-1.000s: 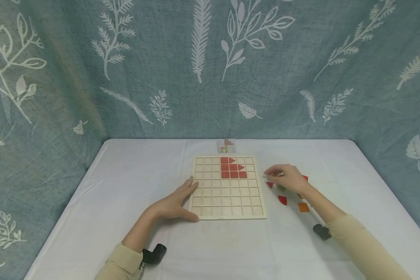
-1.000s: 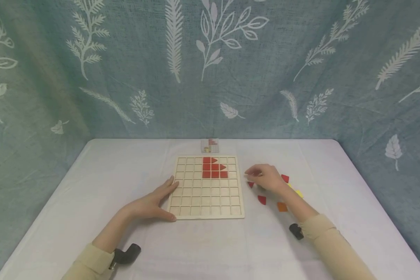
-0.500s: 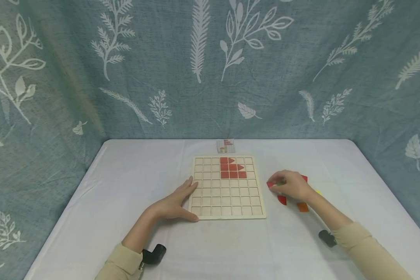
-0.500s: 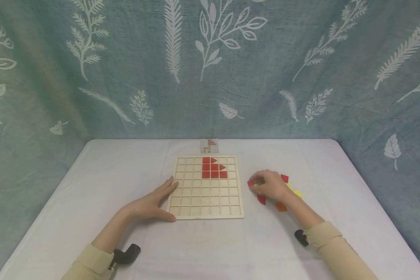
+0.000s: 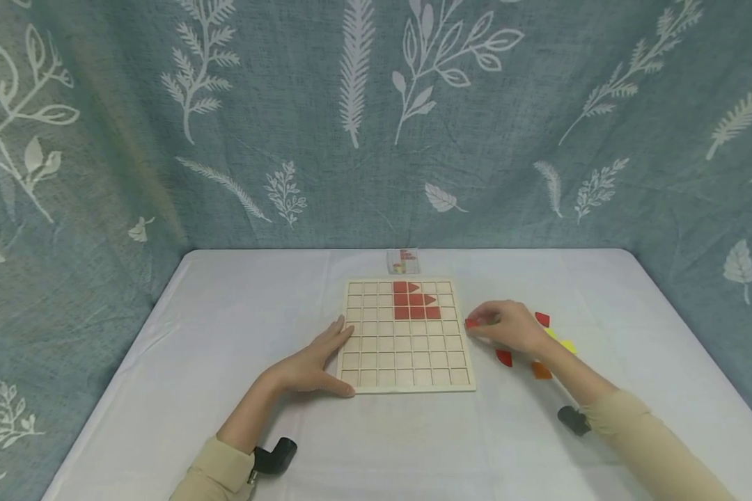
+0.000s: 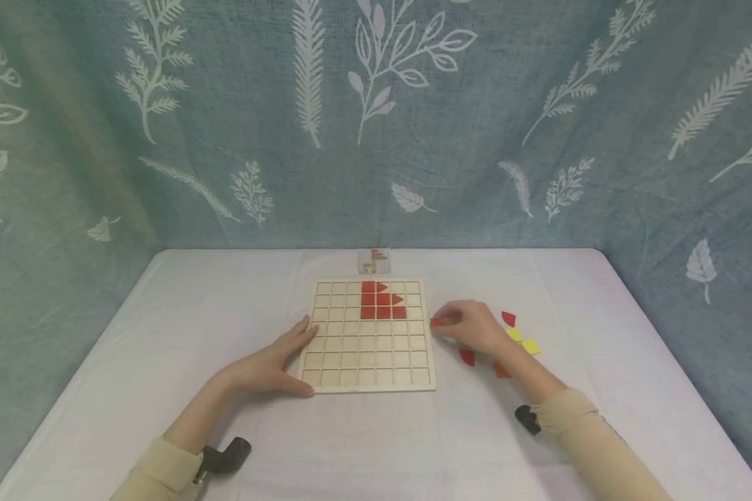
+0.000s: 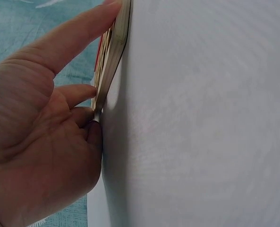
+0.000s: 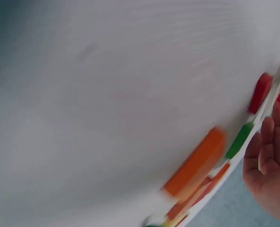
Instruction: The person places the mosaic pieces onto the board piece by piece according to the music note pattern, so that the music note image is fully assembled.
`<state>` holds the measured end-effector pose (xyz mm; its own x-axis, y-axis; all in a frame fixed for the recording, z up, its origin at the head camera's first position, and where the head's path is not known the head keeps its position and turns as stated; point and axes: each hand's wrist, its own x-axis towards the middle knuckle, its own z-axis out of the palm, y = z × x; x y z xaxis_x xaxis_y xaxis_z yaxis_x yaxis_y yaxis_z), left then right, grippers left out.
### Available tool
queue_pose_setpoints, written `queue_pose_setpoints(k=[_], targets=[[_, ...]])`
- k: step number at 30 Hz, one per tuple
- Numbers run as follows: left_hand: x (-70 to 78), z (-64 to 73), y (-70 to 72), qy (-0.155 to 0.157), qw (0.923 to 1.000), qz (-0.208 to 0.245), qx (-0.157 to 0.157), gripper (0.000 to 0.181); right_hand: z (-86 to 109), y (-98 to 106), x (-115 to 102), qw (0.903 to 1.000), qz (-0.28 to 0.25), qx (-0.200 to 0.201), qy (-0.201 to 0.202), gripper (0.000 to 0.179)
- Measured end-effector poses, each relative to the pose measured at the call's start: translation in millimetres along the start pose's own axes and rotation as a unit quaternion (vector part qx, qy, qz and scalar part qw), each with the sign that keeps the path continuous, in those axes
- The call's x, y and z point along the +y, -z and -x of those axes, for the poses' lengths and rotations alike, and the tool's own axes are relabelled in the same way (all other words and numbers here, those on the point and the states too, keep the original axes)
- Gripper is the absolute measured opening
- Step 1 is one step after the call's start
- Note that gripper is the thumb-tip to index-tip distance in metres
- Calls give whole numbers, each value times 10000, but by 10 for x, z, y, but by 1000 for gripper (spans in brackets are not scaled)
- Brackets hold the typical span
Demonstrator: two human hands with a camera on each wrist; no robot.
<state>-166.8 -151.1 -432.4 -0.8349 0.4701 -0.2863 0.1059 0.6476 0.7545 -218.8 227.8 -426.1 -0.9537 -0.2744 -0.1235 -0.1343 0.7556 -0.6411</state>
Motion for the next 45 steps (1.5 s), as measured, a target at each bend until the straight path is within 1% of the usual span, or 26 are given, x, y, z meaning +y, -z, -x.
queue_pose_setpoints(k=[4, 6, 12, 16, 23, 25, 31, 35, 39, 43, 45], targets=[[-3, 9, 7, -41, 10000, -7, 2, 112, -118, -49, -117, 9999, -8, 27, 115, 25], [-3, 13, 8, -42, 10000, -27, -10, 112, -175, -70, -167, 10000, -37, 11, 68, 24], [-13, 4, -2, -15, 10000, 17, -53, 113, -322, -130, -241, 9999, 110, 23, 98, 21], [-10, 1, -6, 18, 10000, 30, -40, 113, -370, -158, -276, 9998, 165, 3, 66, 22], [0, -1, -11, 79, 10000, 17, -14, 113, -354, -159, -317, 9998, 143, -111, -116, 24], [3, 4, -8, 77, 10000, 6, -2, 114, -352, -157, -315, 9998, 167, -102, -87, 24], [6, 8, -9, 80, 10000, 4, -15, 113, -350, -163, -286, 9995, 198, -90, 214, 22], [10, 13, -15, 26, 10000, 45, -29, 113, -316, -155, -269, 9997, 136, -70, 214, 22], [3, 7, -20, 37, 10000, 13, -29, 113, -254, -74, -227, 9998, 83, 71, 192, 24], [-4, 3, -16, 61, 10000, -45, -36, 113, -188, 59, -106, 9994, 93, 321, 73, 27], [1, 6, -5, 48, 10000, -50, -32, 113, -147, 131, -33, 9991, 68, 419, -52, 28]])
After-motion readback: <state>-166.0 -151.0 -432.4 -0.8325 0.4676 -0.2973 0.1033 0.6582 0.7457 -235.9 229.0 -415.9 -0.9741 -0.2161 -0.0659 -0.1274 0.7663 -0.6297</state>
